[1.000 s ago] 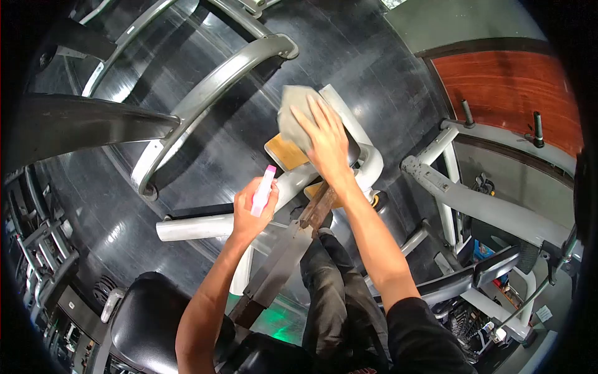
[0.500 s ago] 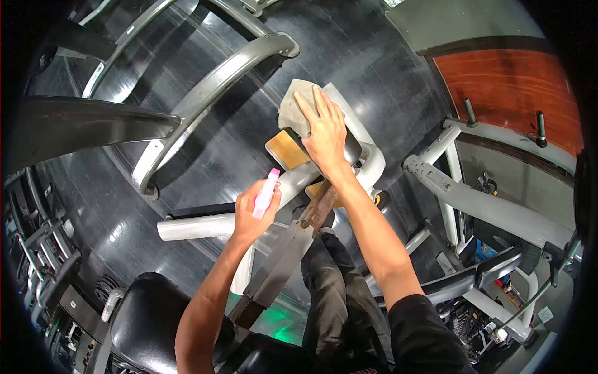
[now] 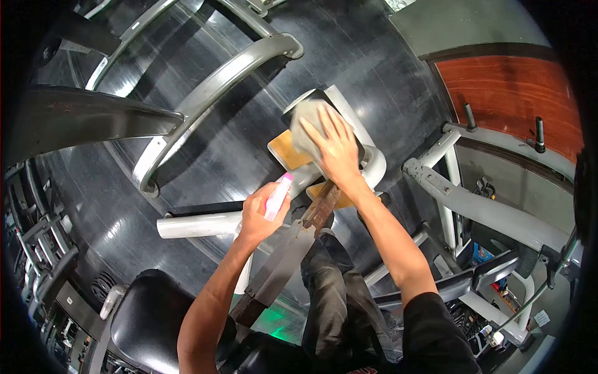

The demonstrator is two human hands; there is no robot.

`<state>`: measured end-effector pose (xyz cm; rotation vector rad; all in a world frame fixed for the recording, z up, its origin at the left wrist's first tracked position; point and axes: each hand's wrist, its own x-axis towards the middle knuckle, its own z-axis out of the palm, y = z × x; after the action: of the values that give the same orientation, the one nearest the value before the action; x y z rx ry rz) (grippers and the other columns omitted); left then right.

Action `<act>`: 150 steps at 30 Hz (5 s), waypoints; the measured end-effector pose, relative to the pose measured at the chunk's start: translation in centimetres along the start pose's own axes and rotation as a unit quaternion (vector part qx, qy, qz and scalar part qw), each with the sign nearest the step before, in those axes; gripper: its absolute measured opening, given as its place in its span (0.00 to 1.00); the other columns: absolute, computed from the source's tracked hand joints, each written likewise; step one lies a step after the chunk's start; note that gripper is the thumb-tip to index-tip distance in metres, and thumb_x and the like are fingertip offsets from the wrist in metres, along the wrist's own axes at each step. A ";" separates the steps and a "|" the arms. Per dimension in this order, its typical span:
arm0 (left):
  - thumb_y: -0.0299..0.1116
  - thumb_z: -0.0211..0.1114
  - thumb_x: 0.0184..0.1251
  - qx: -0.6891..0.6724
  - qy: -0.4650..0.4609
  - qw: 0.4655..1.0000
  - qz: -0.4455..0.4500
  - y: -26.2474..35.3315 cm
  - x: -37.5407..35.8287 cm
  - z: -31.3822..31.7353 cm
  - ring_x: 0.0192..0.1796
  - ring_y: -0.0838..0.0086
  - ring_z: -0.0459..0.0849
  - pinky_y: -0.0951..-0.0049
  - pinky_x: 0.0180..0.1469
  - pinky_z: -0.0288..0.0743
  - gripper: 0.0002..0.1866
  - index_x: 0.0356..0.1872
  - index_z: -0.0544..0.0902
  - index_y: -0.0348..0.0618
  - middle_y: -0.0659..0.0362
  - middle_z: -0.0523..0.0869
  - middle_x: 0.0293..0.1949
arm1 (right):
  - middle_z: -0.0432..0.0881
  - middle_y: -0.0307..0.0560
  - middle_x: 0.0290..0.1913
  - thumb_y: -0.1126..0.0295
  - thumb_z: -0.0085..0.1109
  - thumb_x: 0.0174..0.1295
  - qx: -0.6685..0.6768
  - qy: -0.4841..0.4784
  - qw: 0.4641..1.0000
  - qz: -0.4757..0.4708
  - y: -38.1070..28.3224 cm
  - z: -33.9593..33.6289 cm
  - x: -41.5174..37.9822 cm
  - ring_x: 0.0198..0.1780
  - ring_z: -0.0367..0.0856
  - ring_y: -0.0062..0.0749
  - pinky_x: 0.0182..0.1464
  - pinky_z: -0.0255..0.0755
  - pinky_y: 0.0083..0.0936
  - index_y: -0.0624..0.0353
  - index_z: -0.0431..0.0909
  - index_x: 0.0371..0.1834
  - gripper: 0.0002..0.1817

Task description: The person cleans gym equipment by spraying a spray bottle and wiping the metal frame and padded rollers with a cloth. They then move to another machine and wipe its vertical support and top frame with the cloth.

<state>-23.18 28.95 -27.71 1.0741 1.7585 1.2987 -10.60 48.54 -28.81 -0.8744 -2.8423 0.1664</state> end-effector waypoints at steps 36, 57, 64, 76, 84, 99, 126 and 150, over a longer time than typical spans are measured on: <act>0.23 0.68 0.62 0.010 -0.007 0.999 -0.033 0.9 0.5 -0.3 0.29 0.68 0.83 0.71 0.34 0.77 0.05 0.39 0.83 0.38 0.54 0.86 0.30 | 0.58 0.57 0.78 0.89 0.59 0.37 0.142 -0.013 0.978 0.155 0.0 -1.8 -1.6 0.77 0.59 0.56 0.76 0.56 0.45 0.42 0.67 0.75 0.53; 0.23 0.67 0.65 0.007 -0.040 0.997 -0.067 1.8 0.4 -0.6 0.26 0.80 0.81 0.76 0.31 0.75 0.04 0.39 0.84 0.38 0.59 0.86 0.27 | 0.62 0.55 0.77 0.86 0.54 0.40 0.234 -0.014 0.961 0.147 2.6 -1.3 -0.3 0.76 0.62 0.53 0.76 0.57 0.44 0.43 0.70 0.73 0.47; 0.22 0.68 0.64 0.017 -0.077 0.996 -0.030 1.8 0.3 -0.5 0.23 0.81 0.78 0.76 0.28 0.73 0.06 0.40 0.83 0.39 0.61 0.84 0.25 | 0.62 0.55 0.77 0.84 0.51 0.44 0.249 -0.015 0.960 0.129 2.3 0.7 5.8 0.75 0.62 0.54 0.75 0.57 0.44 0.43 0.70 0.72 0.44; 0.23 0.68 0.62 0.001 -0.095 0.992 -0.081 1.2 -0.2 -0.5 0.31 0.71 0.86 0.72 0.37 0.79 0.05 0.39 0.84 0.37 0.55 0.86 0.29 | 0.61 0.56 0.77 0.86 0.51 0.41 0.282 -0.051 0.939 0.192 4.0 -2.1 -2.6 0.76 0.60 0.55 0.76 0.57 0.43 0.45 0.68 0.73 0.47; 0.21 0.68 0.63 0.005 -0.097 0.993 -0.060 1.7 0.1 -0.6 0.32 0.81 0.84 0.76 0.37 0.78 0.04 0.37 0.83 0.35 0.59 0.87 0.29 | 0.64 0.55 0.76 0.84 0.54 0.47 0.292 -0.010 0.943 0.159 2.4 -1.1 2.9 0.74 0.64 0.53 0.74 0.59 0.44 0.43 0.71 0.72 0.42; 0.22 0.67 0.64 0.026 -0.102 0.992 -0.076 0.9 -0.4 -0.6 0.29 0.79 0.84 0.75 0.34 0.78 0.04 0.38 0.84 0.36 0.57 0.87 0.28 | 0.65 0.54 0.75 0.83 0.61 0.44 0.210 0.023 0.966 0.147 0.6 0.6 6.3 0.75 0.63 0.51 0.74 0.59 0.43 0.44 0.72 0.71 0.43; 0.26 0.68 0.62 -0.002 -0.078 0.994 -0.080 1.9 0.2 -0.7 0.34 0.57 0.88 0.68 0.39 0.80 0.06 0.39 0.84 0.37 0.49 0.87 0.32 | 0.66 0.52 0.75 0.85 0.53 0.46 0.231 -0.049 0.939 0.250 3.2 -3.6 -6.5 0.73 0.67 0.51 0.73 0.63 0.41 0.41 0.70 0.72 0.44; 0.28 0.69 0.61 0.007 -0.064 0.994 -0.092 1.3 0.2 -0.8 0.34 0.57 0.87 0.67 0.39 0.80 0.10 0.43 0.84 0.39 0.49 0.86 0.33 | 0.67 0.51 0.75 0.84 0.61 0.45 0.212 -0.107 0.958 0.164 4.9 -4.0 -9.3 0.74 0.66 0.52 0.74 0.64 0.40 0.42 0.74 0.69 0.41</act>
<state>-23.66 29.03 -26.24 0.9565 1.7285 1.0830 0.45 47.54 -26.75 -1.2728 -2.6521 0.9225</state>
